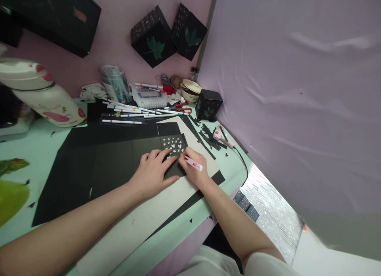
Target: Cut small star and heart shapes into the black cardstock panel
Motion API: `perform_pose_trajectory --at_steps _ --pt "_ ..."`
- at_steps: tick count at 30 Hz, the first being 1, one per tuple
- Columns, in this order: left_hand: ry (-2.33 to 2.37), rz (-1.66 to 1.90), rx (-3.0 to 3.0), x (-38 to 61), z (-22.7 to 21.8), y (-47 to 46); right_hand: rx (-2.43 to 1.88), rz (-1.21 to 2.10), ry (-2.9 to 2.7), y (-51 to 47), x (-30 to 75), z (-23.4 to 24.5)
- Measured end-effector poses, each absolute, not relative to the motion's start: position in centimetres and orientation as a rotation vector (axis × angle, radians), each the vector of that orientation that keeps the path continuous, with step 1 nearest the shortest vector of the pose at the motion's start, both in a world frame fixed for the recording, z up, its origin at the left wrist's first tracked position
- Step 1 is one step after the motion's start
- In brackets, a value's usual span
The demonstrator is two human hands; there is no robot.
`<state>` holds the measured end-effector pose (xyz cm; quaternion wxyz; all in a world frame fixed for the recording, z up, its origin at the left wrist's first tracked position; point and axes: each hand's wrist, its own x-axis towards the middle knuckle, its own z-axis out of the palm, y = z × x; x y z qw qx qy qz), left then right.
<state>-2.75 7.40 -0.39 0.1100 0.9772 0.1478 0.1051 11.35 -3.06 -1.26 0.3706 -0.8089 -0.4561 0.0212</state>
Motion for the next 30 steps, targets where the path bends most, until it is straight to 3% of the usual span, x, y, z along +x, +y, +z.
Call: perform_pose_trajectory --at_steps 30 --pt "0.435 0.315 2.86 -2.8 -0.3 7.2 -2.057 0.054 -0.942 -3.2 9.0 -1.5"
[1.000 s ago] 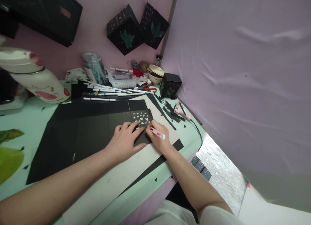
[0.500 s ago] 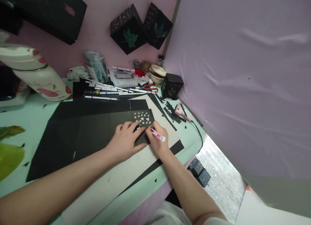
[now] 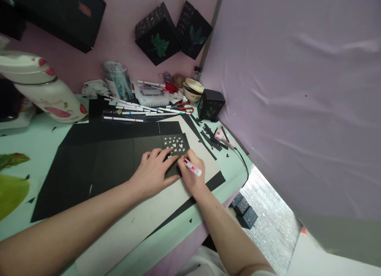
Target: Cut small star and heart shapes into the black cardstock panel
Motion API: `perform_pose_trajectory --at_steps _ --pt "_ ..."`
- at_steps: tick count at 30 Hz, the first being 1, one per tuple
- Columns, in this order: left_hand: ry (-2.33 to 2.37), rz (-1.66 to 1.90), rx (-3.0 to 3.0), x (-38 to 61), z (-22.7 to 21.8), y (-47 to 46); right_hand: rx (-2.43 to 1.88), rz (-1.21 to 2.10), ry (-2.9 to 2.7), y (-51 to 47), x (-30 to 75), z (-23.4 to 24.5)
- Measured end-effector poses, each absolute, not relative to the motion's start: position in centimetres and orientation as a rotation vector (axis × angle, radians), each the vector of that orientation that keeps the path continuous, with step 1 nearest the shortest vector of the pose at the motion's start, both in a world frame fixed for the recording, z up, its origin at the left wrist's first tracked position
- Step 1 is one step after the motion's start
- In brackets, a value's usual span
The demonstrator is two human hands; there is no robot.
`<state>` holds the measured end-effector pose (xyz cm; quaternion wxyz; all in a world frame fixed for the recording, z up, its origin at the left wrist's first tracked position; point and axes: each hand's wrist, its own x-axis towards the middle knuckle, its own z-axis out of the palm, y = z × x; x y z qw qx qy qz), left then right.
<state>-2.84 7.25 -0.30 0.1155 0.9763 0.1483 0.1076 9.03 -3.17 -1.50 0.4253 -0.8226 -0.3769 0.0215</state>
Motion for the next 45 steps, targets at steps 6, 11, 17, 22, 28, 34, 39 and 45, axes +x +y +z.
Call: perform_pose_trajectory --at_steps 6,11,17,22,28,34,39,45 --pt "0.42 0.311 2.871 -2.9 -0.2 7.4 -1.995 0.103 -0.909 -3.3 9.2 -1.5" --pt "0.411 0.298 2.875 -2.9 -0.3 7.5 -1.888 0.172 -0.876 -3.4 11.6 -0.4" --pt "0.414 0.281 2.86 -2.8 -0.3 7.6 -1.787 0.526 -1.234 -2.1 16.5 0.7" --pt "0.405 0.267 2.862 -2.8 -0.3 7.7 -1.692 0.755 -1.356 -1.2 19.0 0.9" --pt "0.42 0.235 2.829 -2.7 -0.5 7.8 -1.532 0.971 -1.52 -1.0 20.3 1.1" --pt "0.414 0.21 2.826 -2.6 -0.7 7.9 -1.474 0.949 -1.575 -0.9 20.3 0.9" --pt "0.412 0.197 2.832 -2.5 -0.7 8.0 -1.468 0.962 -1.594 -0.9 20.2 1.2" --pt "0.419 0.189 2.825 -2.4 -0.6 8.0 -1.474 0.966 -1.602 -0.9 20.1 1.2"
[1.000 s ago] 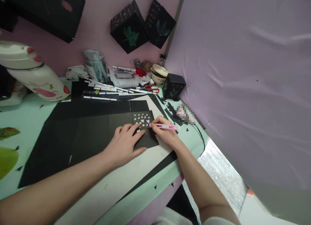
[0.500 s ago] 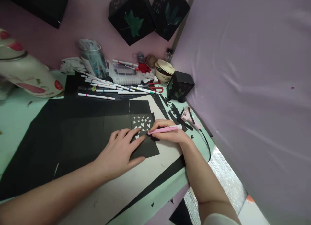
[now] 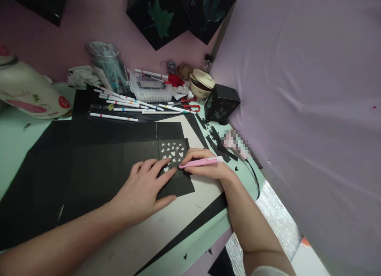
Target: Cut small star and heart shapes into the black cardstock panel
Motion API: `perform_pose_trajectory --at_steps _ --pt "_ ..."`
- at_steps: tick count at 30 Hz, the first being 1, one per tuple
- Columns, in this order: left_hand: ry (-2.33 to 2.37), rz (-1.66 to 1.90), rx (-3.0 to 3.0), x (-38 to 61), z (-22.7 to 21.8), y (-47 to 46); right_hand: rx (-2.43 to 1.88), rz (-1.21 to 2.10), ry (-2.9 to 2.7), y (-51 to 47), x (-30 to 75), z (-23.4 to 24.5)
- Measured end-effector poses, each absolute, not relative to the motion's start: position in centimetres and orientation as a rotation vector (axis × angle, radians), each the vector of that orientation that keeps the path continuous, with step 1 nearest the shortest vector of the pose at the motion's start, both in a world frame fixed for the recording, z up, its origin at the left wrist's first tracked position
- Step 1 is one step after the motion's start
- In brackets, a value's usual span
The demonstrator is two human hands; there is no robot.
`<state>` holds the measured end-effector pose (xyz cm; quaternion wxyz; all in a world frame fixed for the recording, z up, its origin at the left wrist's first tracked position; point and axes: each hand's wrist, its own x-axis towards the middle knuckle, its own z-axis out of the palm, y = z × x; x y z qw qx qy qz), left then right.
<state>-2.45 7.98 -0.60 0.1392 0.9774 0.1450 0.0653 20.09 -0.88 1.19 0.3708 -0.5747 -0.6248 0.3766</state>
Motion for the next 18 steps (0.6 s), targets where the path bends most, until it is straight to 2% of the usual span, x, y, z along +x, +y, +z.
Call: perform_pose_trajectory --at_steps 18 --pt "0.408 0.199 2.809 -2.56 -0.41 7.98 -1.668 0.984 -1.425 -0.75 19.78 0.87"
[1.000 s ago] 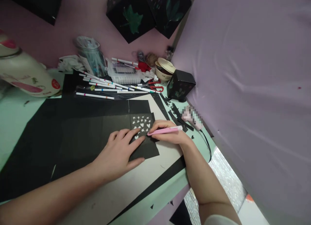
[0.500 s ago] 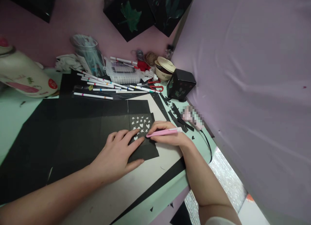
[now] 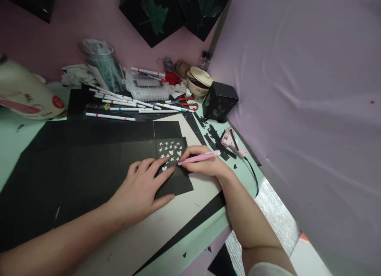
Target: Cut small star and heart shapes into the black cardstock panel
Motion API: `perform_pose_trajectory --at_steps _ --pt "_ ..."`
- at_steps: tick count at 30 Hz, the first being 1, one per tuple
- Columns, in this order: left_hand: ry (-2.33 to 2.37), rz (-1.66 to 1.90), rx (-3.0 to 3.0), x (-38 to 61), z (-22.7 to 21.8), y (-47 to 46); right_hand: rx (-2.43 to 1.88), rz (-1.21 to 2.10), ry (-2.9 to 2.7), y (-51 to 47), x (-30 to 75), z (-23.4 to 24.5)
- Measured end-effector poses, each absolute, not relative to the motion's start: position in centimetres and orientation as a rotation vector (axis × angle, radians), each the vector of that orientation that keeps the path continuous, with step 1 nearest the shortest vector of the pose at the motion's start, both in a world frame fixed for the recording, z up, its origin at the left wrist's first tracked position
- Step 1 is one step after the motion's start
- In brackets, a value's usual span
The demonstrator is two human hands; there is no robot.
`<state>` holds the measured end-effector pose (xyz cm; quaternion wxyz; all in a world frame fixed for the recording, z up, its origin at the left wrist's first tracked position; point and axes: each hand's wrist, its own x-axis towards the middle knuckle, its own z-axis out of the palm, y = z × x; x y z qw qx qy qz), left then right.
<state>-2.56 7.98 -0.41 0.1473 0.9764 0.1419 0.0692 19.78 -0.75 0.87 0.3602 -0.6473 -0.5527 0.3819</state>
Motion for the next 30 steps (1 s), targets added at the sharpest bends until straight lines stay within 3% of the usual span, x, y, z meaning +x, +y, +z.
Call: perform_pose_trajectory --at_steps 18,30 --pt "0.425 0.207 2.845 -2.5 -0.4 8.0 -1.677 0.534 -1.546 -2.0 18.0 -0.9" --pt "0.444 0.229 2.863 -2.4 -0.4 7.8 -1.934 0.383 -1.051 -3.1 12.8 -0.4"
